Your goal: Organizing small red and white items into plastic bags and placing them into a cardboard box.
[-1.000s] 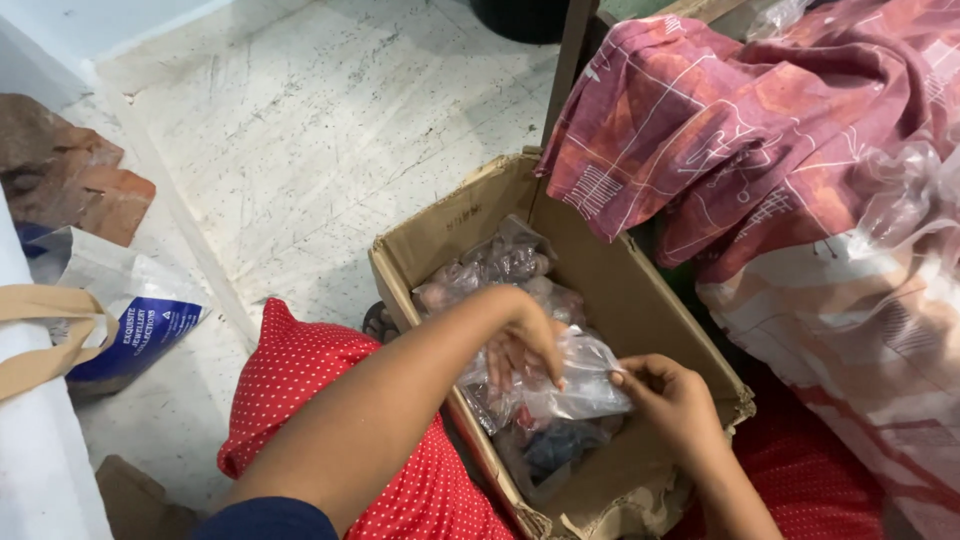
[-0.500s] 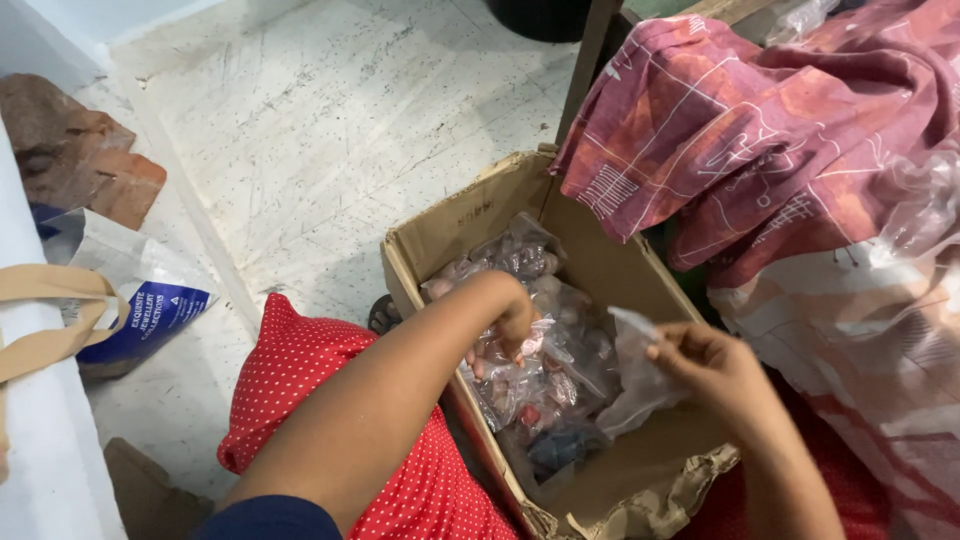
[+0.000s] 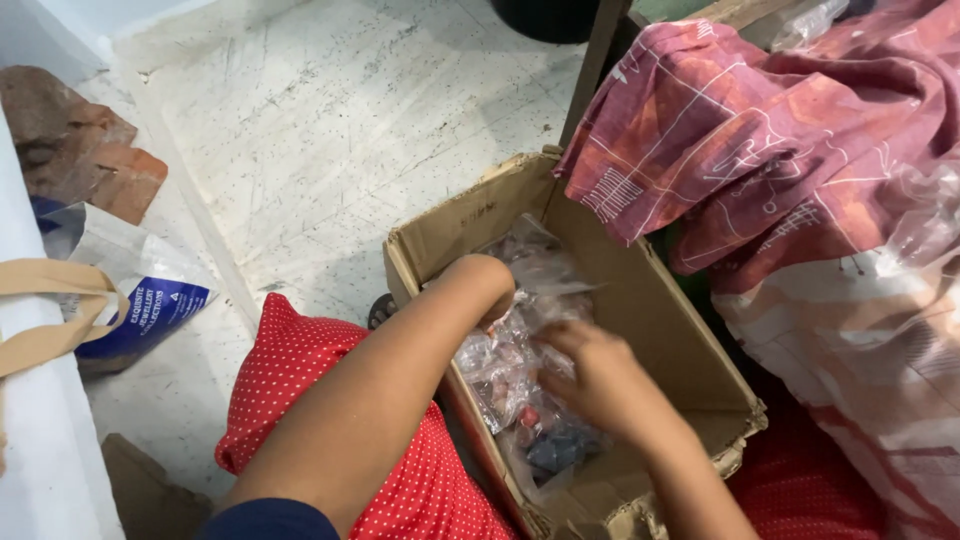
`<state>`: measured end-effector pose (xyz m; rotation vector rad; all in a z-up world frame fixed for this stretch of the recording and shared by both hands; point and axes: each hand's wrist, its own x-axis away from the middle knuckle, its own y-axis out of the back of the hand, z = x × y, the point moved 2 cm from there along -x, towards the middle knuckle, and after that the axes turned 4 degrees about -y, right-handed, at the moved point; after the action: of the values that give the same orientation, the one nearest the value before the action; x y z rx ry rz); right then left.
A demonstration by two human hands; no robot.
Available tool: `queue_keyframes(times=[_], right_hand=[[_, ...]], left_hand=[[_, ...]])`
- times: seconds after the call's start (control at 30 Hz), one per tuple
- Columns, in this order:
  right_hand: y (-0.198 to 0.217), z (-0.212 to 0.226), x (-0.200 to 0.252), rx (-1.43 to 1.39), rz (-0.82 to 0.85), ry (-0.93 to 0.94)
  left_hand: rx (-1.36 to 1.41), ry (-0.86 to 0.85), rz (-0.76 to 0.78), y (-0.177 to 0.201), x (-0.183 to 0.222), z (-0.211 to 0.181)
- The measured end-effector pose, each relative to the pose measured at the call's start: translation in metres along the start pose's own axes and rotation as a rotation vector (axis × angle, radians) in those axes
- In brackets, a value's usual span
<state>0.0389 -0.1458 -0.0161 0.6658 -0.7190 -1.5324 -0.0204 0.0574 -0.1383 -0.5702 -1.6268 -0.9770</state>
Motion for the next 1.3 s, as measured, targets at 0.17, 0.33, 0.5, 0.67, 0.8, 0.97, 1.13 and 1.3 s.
queue_keyframes(times=[0.17, 0.33, 0.5, 0.67, 0.8, 0.97, 1.13, 1.3], right_hand=[[-0.04, -0.018, 0.025, -0.205, 0.367, -0.34], [-0.057, -0.065, 0.038, -0.503, 0.284, -0.624], [-0.041, -0.068, 0.051, -1.159, 0.02, -0.86], [-0.06, -0.098, 0.066, -1.346, -0.047, -0.919], [-0.077, -0.115, 0.068, -1.228, 0.05, -0.827], [-0.089, -0.106, 0.065, -1.218, 0.12, -0.876], [-0.097, -0.12, 0.065, -1.053, 0.039, -0.854], [-0.097, -0.12, 0.066, -1.091, 0.1, -0.764]], left_hand=[[0.325, 0.039, 0.075, -0.011, 0.031, -0.012], [0.521, -0.357, 0.234, -0.011, 0.053, -0.036], [0.708, -0.555, 0.33, -0.006, 0.061, -0.048], [0.73, -0.525, 0.29, -0.008, 0.056, -0.055], [0.638, -0.44, 0.076, -0.009, 0.022, -0.057], [0.181, -0.38, -0.216, 0.007, 0.01, -0.04], [0.054, -0.267, -0.565, 0.025, 0.042, -0.019], [0.024, -0.063, -0.789, 0.025, 0.033, -0.014]])
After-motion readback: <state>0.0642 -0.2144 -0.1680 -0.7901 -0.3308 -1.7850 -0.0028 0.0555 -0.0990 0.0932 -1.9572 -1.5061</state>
